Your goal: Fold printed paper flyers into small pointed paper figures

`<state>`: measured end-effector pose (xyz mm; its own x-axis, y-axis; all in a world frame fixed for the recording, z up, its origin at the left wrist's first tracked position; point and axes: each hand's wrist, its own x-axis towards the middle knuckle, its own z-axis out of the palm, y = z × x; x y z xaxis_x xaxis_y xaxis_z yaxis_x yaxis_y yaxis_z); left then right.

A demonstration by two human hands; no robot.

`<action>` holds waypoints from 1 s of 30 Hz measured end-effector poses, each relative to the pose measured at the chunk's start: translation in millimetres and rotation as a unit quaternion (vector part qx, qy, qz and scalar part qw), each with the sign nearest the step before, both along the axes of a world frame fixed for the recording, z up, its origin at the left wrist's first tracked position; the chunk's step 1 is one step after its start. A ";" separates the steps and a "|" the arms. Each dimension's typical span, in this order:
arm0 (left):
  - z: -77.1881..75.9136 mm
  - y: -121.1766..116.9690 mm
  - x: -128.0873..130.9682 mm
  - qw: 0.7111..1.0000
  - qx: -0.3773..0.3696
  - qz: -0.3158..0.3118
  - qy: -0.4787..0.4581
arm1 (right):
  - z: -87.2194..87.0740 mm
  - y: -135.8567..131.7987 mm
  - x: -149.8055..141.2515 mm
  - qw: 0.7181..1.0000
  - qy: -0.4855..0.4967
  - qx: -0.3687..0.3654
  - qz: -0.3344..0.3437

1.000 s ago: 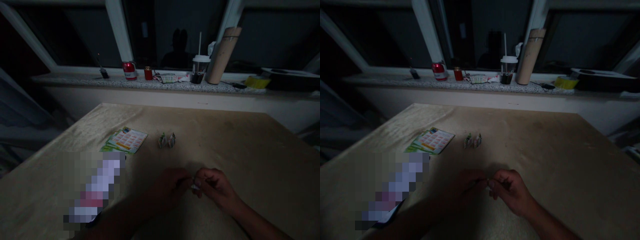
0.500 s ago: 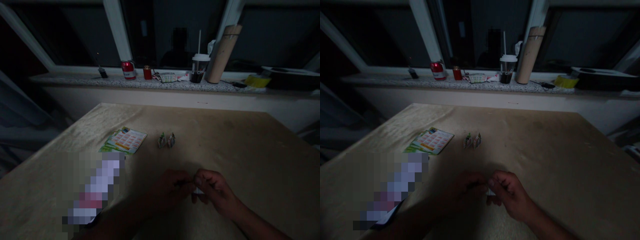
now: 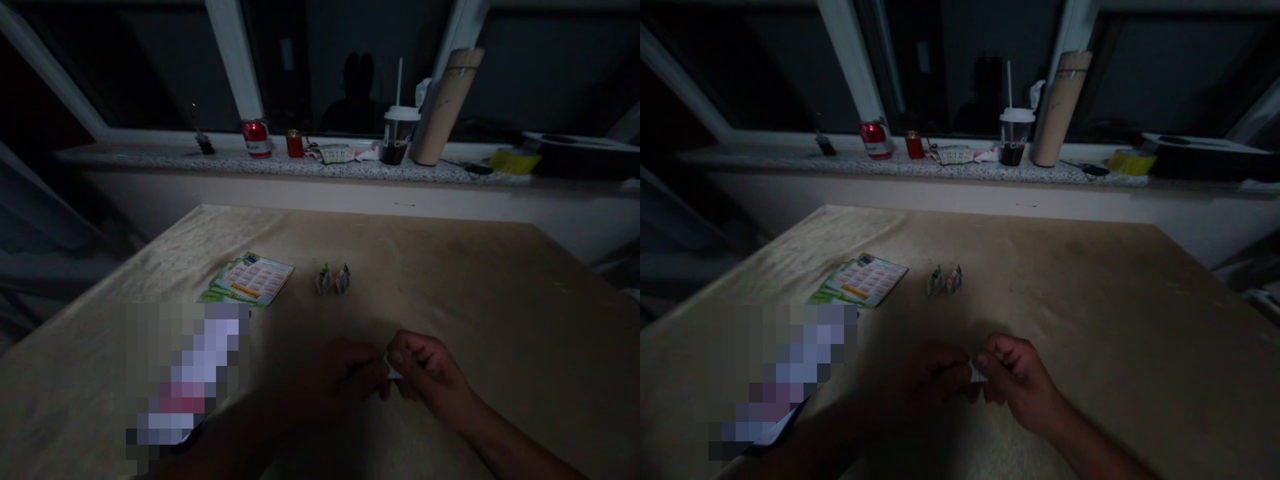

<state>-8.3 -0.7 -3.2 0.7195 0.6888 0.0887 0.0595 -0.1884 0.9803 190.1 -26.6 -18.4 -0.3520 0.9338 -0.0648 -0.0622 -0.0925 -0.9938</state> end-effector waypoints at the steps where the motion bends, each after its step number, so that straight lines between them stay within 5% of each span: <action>1: -0.3 0.6 0.1 1.000 -0.006 0.000 -0.003 | 1.9 0.0 0.3 1.000 -0.006 0.010 0.002; 11: 3.2 3.1 1.4 0.998 -0.045 -0.017 -0.048 | 1.7 2.3 3.8 0.994 -0.023 0.067 0.077; 19: -3.6 1.2 4.6 0.998 0.003 0.066 0.011 | -0.5 -2.3 2.3 0.993 -0.069 0.056 0.073; 27: -16.2 -0.9 15.3 0.963 -0.238 0.015 -0.126 | 8.8 -11.5 -1.1 0.993 -0.079 0.080 0.040; 30: -18.7 -1.7 18.1 0.953 -0.274 0.020 -0.130 | 7.2 -11.0 0.5 0.992 -0.083 0.089 0.040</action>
